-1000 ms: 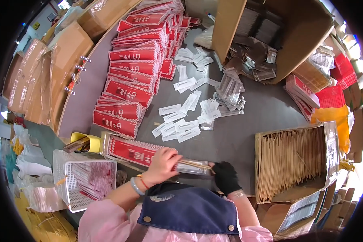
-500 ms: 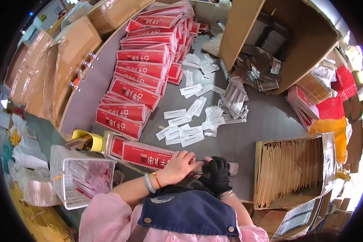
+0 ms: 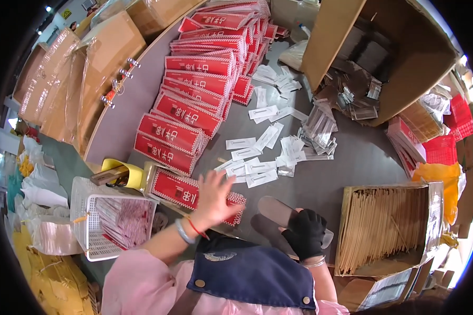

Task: Packing wooden chopsticks into individual plastic sleeves along with instructional cards.

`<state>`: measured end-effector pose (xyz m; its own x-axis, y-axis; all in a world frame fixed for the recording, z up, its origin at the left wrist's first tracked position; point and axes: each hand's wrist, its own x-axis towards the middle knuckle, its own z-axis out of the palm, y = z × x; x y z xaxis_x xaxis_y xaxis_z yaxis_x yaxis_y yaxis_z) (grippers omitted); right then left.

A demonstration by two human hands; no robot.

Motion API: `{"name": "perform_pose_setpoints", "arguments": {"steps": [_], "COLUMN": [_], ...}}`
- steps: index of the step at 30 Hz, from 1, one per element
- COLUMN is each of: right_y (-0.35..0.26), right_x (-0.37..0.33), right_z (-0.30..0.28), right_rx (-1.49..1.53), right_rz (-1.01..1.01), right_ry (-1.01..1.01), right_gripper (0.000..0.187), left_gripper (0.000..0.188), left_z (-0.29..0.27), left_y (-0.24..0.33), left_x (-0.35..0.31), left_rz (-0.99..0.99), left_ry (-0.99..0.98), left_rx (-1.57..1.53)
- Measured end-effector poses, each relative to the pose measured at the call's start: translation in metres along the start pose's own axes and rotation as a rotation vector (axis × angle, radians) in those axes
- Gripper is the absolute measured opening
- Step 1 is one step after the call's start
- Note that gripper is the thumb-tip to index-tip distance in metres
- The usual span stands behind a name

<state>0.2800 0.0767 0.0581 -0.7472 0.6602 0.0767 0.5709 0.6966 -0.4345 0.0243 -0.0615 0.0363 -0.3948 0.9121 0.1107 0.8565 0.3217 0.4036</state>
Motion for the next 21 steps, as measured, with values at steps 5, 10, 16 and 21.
{"name": "perform_pose_setpoints", "arguments": {"steps": [5, 10, 16, 21], "right_y": [-0.002, -0.009, -0.008, -0.034], "right_x": [0.002, 0.005, 0.003, 0.023], "right_z": [0.004, 0.008, 0.019, 0.058], "right_rx": [-0.055, -0.056, 0.027, 0.149], "right_rz": [-0.033, -0.055, -0.080, -0.104], "right_ry": [-0.070, -0.177, -0.255, -0.228], "right_gripper": [0.057, 0.059, 0.060, 0.060], "left_gripper": [0.094, 0.097, 0.099, 0.102], "left_z": [0.038, 0.038, 0.040, 0.040], "left_y": [0.005, -0.004, -0.002, -0.003], "left_x": [-0.018, -0.020, -0.018, -0.017], "left_rz": [-0.158, -0.148, -0.156, -0.148], "left_ry": [0.020, 0.037, 0.046, 0.029], "left_rx": [-0.062, -0.228, -0.267, -0.191]}}
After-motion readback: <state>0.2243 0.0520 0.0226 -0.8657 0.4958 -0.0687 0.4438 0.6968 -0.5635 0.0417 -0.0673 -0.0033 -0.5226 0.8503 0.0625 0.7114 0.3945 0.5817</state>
